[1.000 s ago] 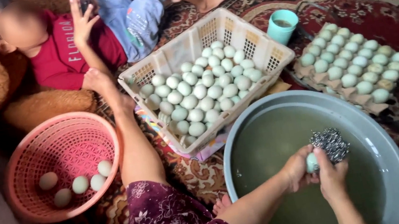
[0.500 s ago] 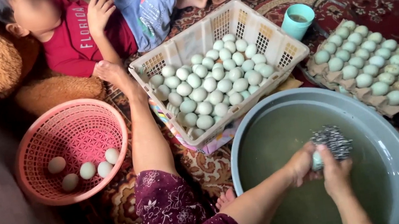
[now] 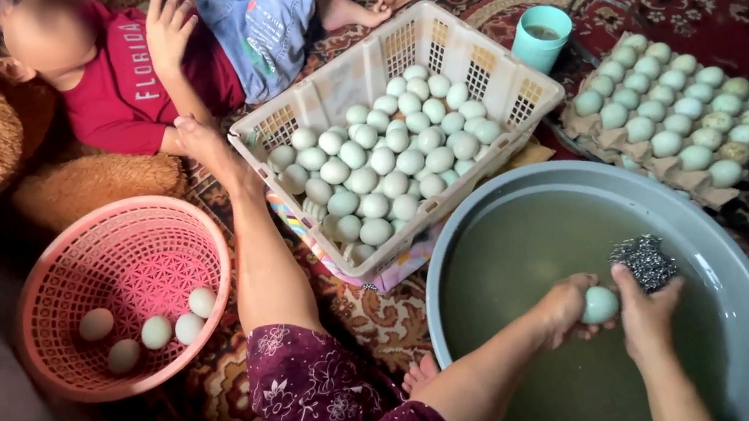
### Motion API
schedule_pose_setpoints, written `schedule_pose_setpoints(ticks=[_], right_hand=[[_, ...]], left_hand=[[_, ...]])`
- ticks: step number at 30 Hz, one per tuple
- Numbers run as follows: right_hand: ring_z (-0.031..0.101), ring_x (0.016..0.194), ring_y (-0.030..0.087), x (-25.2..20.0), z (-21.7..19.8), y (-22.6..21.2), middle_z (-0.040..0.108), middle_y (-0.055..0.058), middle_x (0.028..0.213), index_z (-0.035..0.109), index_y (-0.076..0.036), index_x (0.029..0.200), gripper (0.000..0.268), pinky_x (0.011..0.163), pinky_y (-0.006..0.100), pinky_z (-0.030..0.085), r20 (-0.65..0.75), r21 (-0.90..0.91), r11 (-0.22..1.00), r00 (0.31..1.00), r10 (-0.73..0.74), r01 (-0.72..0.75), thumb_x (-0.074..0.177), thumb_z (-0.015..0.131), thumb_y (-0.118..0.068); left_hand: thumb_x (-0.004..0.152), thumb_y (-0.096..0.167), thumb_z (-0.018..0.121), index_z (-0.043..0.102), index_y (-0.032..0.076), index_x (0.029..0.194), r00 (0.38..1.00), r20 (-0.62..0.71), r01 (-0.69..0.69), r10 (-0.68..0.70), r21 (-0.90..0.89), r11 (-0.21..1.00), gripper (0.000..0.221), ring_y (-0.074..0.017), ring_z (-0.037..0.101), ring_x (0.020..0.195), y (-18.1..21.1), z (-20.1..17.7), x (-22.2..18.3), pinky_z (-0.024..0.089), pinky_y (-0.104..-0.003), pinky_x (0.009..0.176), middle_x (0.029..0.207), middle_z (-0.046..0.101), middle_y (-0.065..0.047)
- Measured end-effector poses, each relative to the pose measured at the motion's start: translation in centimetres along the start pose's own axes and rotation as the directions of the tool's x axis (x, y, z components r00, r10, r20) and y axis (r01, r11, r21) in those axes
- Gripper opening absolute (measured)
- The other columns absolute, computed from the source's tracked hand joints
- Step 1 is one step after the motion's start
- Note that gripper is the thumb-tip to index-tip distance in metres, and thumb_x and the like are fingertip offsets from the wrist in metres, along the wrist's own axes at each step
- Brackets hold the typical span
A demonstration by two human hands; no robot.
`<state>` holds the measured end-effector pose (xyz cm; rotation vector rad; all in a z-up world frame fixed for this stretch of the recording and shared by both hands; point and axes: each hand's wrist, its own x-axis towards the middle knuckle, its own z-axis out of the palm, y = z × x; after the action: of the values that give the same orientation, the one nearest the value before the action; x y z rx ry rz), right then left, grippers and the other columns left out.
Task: Washing individual eggs in a basin of water using a metal wire scrubber to remove dirt.
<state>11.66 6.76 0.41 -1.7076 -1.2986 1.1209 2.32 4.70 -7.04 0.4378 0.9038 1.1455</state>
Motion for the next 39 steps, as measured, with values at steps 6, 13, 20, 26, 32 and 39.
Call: schedule_pose_setpoints(ticks=[6, 13, 20, 26, 32, 39], right_hand=[[0.073, 0.088, 0.039, 11.5, 0.4, 11.1, 0.068, 0.020, 0.112, 0.050, -0.018, 0.145, 0.075, 0.058, 0.050, 0.062, 0.122, -0.428, 0.882, 0.980, -0.161, 0.198, 0.080, 0.086, -0.013], [0.059, 0.116, 0.036, -2.0, 1.0, 1.4, 0.058, 0.032, 0.126, 0.046, 0.007, 0.142, 0.068, 0.096, 0.048, 0.049, -0.094, 0.150, 0.887, 0.900, -0.426, 0.436, 0.090, 0.078, -0.021], [0.065, 0.090, 0.030, -5.5, 2.6, -2.5, 0.065, 0.023, 0.112, 0.049, -0.002, 0.138, 0.067, 0.065, 0.040, 0.057, -0.104, 0.167, 0.877, 0.892, -0.439, 0.451, 0.085, 0.082, -0.027], [0.070, 0.092, 0.044, -4.3, 1.6, 0.4, 0.067, 0.031, 0.116, 0.049, -0.002, 0.138, 0.072, 0.057, 0.048, 0.059, -0.022, -0.022, 0.918, 0.917, -0.397, 0.397, 0.083, 0.083, -0.034], [0.051, 0.131, 0.041, -4.0, 0.5, -1.8, 0.046, 0.034, 0.143, 0.032, 0.006, 0.149, 0.093, 0.106, 0.052, 0.048, -0.041, 0.056, 0.993, 0.994, -0.106, 0.108, 0.086, 0.081, -0.043], [0.043, 0.143, 0.045, -2.7, 1.1, -1.1, 0.041, 0.038, 0.151, 0.024, 0.013, 0.155, 0.109, 0.118, 0.052, 0.038, -0.034, 0.042, 0.998, 0.999, -0.038, 0.039, 0.083, 0.083, -0.044]], left_hand=[[0.107, 0.056, 0.044, 0.059, 0.012, 0.112, 0.987, -0.157, 0.001, -0.034, -0.209, 0.978, 0.047, -0.0189, 0.066, 0.051, 0.9, 0.8, -0.9, 0.062, -0.028, 0.045, 0.062, 0.061, -0.007], [0.105, 0.051, 0.043, 0.060, 0.015, 0.096, 0.976, -0.175, 0.052, -0.131, -0.397, 0.916, 0.042, -0.0235, 0.071, 0.057, 3.7, 0.2, -3.6, 0.064, -0.029, 0.048, 0.065, 0.069, -0.011], [0.104, 0.051, 0.051, 0.062, 0.016, 0.108, 0.984, -0.179, -0.049, -0.021, -0.377, 0.925, 0.038, -0.0254, 0.062, 0.068, 3.8, 2.6, -6.5, 0.054, -0.035, 0.056, 0.086, 0.067, -0.014], [0.108, 0.045, 0.044, 0.057, 0.019, 0.105, 0.981, -0.193, -0.087, 0.013, -0.380, 0.921, 0.029, -0.0266, 0.061, 0.063, 3.2, 2.5, -6.4, 0.054, -0.034, 0.043, 0.089, 0.061, -0.011], [0.110, 0.042, 0.040, 0.052, 0.019, 0.106, 0.994, -0.102, -0.080, 0.049, -0.328, 0.941, 0.027, -0.0241, 0.065, 0.068, 1.9, 1.3, -5.1, 0.059, -0.028, 0.046, 0.088, 0.059, -0.009], [0.106, 0.057, 0.037, 0.056, 0.014, 0.103, 0.993, -0.114, -0.065, 0.018, -0.424, 0.903, 0.047, -0.0227, 0.070, 0.069, 4.0, 2.5, -6.8, 0.064, -0.032, 0.051, 0.083, 0.065, -0.010]])
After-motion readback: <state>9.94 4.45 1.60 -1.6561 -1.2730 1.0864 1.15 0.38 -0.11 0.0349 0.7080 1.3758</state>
